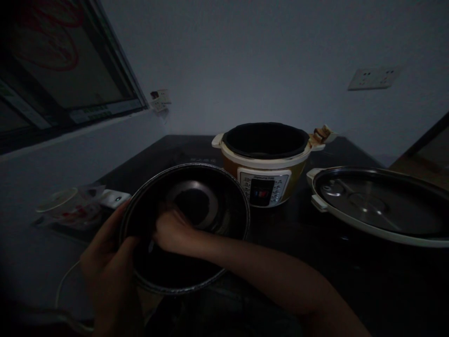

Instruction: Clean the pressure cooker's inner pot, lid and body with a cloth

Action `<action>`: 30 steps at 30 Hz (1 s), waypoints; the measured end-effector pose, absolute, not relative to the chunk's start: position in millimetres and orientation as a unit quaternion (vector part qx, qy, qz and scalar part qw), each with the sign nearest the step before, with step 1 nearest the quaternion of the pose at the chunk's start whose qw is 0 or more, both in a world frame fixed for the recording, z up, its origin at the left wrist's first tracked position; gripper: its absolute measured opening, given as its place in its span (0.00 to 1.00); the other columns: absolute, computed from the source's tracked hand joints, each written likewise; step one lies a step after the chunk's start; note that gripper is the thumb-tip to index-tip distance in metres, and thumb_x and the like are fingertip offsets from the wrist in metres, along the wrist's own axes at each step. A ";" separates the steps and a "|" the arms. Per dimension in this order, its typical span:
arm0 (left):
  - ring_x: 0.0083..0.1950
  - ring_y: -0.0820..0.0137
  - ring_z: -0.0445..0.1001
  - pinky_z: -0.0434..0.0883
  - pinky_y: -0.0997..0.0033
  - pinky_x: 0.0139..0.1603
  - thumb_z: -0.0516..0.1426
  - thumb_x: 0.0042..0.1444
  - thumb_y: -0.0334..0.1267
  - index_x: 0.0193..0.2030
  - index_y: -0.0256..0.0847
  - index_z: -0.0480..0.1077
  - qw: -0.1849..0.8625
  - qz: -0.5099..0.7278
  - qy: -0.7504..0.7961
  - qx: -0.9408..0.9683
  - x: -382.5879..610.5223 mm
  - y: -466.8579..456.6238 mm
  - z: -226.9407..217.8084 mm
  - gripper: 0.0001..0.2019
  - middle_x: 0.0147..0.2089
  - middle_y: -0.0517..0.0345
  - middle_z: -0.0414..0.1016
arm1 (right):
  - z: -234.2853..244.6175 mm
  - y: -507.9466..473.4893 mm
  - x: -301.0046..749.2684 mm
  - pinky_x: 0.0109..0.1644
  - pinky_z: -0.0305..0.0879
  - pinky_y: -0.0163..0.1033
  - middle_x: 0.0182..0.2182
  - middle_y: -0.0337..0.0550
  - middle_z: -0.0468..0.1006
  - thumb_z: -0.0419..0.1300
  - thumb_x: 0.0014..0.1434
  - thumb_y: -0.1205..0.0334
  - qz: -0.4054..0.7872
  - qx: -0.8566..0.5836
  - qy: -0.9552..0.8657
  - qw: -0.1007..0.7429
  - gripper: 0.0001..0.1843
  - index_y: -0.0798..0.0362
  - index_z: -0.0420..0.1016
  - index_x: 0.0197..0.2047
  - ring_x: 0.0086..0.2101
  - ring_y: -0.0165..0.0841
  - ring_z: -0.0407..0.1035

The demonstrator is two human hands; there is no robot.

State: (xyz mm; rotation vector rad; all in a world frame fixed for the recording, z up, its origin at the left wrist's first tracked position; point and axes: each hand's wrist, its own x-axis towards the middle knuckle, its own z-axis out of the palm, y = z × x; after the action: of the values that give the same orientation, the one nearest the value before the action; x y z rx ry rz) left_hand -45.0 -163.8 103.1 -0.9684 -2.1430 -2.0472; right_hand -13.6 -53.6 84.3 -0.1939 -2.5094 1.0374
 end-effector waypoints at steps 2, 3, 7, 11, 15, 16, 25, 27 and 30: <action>0.57 0.60 0.71 0.65 0.56 0.62 0.56 0.50 0.28 0.54 0.53 0.71 0.008 -0.659 -0.685 -0.310 -45.9 -163.9 103.4 0.25 0.54 0.66 0.75 | 89.0 -44.0 -18.6 0.58 0.60 0.44 0.52 0.57 0.68 0.55 0.53 0.74 0.351 -0.092 -0.903 0.231 0.22 0.61 0.63 0.52 0.54 0.40 0.62; 0.57 0.60 0.71 0.65 0.55 0.61 0.56 0.50 0.28 0.54 0.53 0.71 0.008 -0.659 -0.686 -0.309 -46.0 -163.9 103.5 0.25 0.54 0.66 0.75 | 90.8 -38.4 -19.6 0.60 0.58 0.45 0.54 0.58 0.66 0.55 0.54 0.73 0.338 -0.112 -0.903 0.240 0.23 0.62 0.62 0.54 0.56 0.40 0.60; 0.57 0.60 0.71 0.67 0.56 0.60 0.55 0.49 0.27 0.55 0.53 0.71 0.005 -0.660 -0.685 -0.309 -45.5 -164.2 103.3 0.27 0.55 0.65 0.75 | 95.3 -13.2 -12.8 0.60 0.57 0.49 0.56 0.59 0.62 0.57 0.58 0.63 0.261 -0.193 -0.914 0.242 0.26 0.62 0.58 0.58 0.58 0.44 0.56; 0.57 0.61 0.71 0.67 0.57 0.60 0.56 0.50 0.27 0.55 0.54 0.70 0.005 -0.664 -0.684 -0.303 -44.9 -164.3 101.9 0.26 0.55 0.66 0.75 | 97.5 8.0 6.2 0.59 0.57 0.51 0.56 0.61 0.63 0.58 0.58 0.62 0.169 -0.238 -0.939 0.180 0.29 0.64 0.58 0.60 0.56 0.46 0.58; 0.58 0.63 0.70 0.67 0.61 0.60 0.56 0.50 0.27 0.55 0.56 0.70 0.021 -0.653 -0.690 -0.312 -44.2 -164.4 102.7 0.26 0.55 0.70 0.74 | 94.6 14.7 25.4 0.58 0.58 0.49 0.58 0.63 0.62 0.58 0.59 0.63 0.122 -0.293 -0.944 0.094 0.31 0.66 0.56 0.62 0.57 0.48 0.57; 0.58 0.64 0.70 0.67 0.61 0.60 0.56 0.50 0.27 0.55 0.56 0.70 0.025 -0.648 -0.694 -0.313 -44.1 -164.3 103.2 0.27 0.55 0.70 0.74 | 92.9 14.0 29.1 0.57 0.59 0.49 0.58 0.64 0.61 0.58 0.59 0.62 0.118 -0.300 -0.944 0.070 0.31 0.66 0.56 0.62 0.57 0.49 0.56; 0.60 0.62 0.68 0.65 0.58 0.62 0.55 0.51 0.28 0.58 0.58 0.67 0.029 -0.619 -0.719 -0.314 -45.1 -164.8 105.4 0.28 0.58 0.70 0.72 | 70.1 -17.8 49.8 0.54 0.63 0.51 0.53 0.65 0.68 0.64 0.54 0.55 0.157 -0.209 -0.962 -0.073 0.31 0.68 0.68 0.54 0.54 0.52 0.62; 0.60 0.62 0.68 0.64 0.58 0.63 0.54 0.51 0.29 0.59 0.57 0.66 0.033 -0.604 -0.728 -0.322 -45.2 -165.7 105.4 0.28 0.58 0.70 0.71 | 67.0 -27.5 50.6 0.53 0.64 0.51 0.52 0.64 0.69 0.62 0.56 0.52 0.175 -0.158 -0.967 -0.097 0.29 0.66 0.69 0.53 0.54 0.52 0.62; 0.61 0.62 0.68 0.64 0.60 0.62 0.54 0.52 0.30 0.60 0.57 0.65 0.029 -0.597 -0.730 -0.332 -44.5 -167.1 105.8 0.28 0.59 0.70 0.70 | 67.2 -40.2 46.1 0.53 0.64 0.51 0.50 0.64 0.71 0.56 0.60 0.53 0.206 -0.099 -0.968 -0.106 0.26 0.67 0.69 0.52 0.51 0.51 0.65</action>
State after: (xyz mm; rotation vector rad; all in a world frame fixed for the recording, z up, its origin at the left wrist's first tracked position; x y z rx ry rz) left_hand -44.5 -167.1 105.8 -1.0238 -2.2529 -1.8409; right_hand 46.1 -40.2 67.2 -0.3355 -3.2648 0.6945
